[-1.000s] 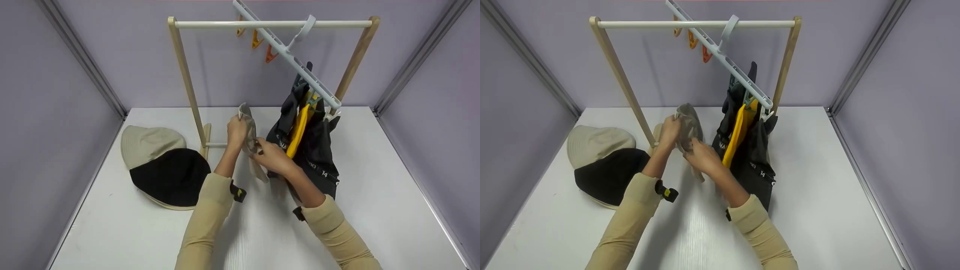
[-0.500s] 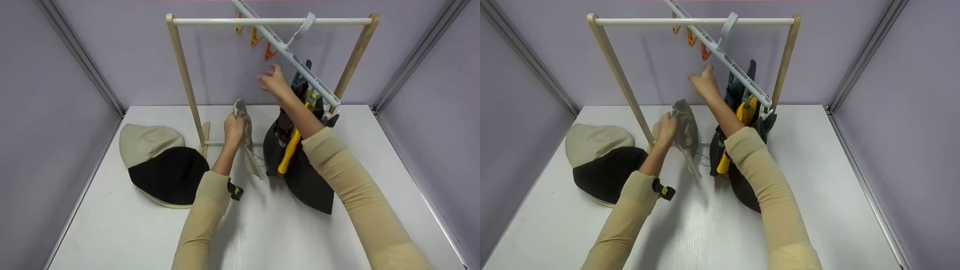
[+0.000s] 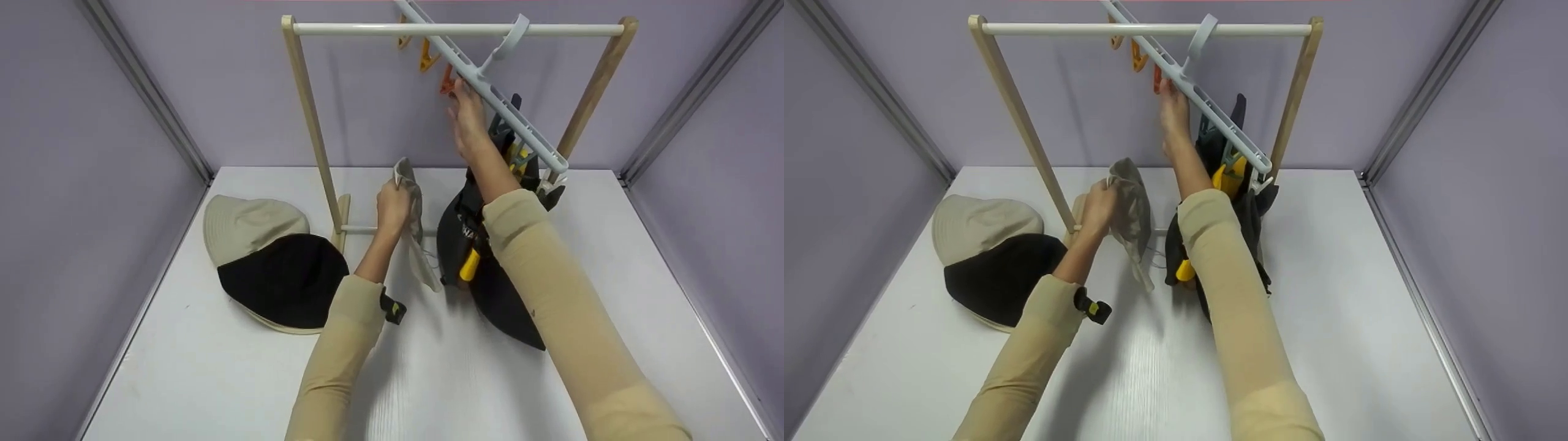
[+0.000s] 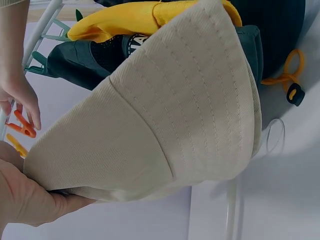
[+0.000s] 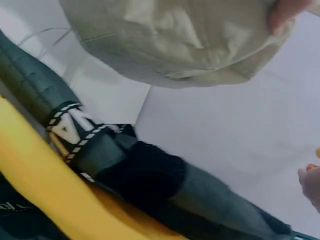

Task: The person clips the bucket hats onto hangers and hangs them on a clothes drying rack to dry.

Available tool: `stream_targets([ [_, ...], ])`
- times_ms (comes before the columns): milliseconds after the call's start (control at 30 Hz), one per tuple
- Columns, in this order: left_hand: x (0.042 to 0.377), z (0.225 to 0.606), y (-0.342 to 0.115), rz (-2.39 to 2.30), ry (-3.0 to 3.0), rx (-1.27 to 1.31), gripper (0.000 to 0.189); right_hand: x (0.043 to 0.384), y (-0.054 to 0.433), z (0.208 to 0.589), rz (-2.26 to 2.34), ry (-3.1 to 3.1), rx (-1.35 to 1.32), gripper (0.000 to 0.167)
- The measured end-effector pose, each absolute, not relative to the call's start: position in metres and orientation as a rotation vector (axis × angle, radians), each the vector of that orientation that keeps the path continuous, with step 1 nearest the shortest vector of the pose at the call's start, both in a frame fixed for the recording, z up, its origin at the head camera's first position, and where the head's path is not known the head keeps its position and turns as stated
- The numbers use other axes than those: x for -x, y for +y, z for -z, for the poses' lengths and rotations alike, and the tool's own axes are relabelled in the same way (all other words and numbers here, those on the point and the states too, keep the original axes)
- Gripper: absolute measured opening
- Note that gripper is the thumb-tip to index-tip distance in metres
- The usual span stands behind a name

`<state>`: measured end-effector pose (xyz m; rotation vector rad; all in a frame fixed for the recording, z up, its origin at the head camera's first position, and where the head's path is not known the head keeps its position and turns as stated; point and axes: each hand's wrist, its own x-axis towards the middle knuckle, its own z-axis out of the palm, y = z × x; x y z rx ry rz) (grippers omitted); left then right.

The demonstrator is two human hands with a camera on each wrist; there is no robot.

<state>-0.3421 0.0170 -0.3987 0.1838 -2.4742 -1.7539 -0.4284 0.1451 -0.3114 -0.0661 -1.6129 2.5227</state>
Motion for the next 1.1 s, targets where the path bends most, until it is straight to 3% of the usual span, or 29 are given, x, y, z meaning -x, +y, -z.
stream_targets([
  [233,0.342,0.401,0.019,1.727,-2.482,-0.182,0.025,0.423,0.140,0.332,-2.334,-1.616,-0.043,0.041],
  [500,0.341,0.402,0.019,1.713,-2.504,-0.149,0.027,0.414,0.130,0.350,-2.595,-1.259,-0.597,0.025],
  [667,0.340,0.402,0.020,1.723,-2.522,-0.117,0.029,0.407,0.133,0.352,-2.866,-0.937,-0.563,0.022],
  [833,0.338,0.401,0.021,1.705,-2.532,-0.107,0.029,0.403,0.140,0.352,-2.965,-0.861,-0.542,0.026],
  [1100,0.338,0.397,0.021,1.690,-2.531,-0.078,0.029,0.403,0.151,0.348,-2.978,-1.060,-0.724,0.038],
])
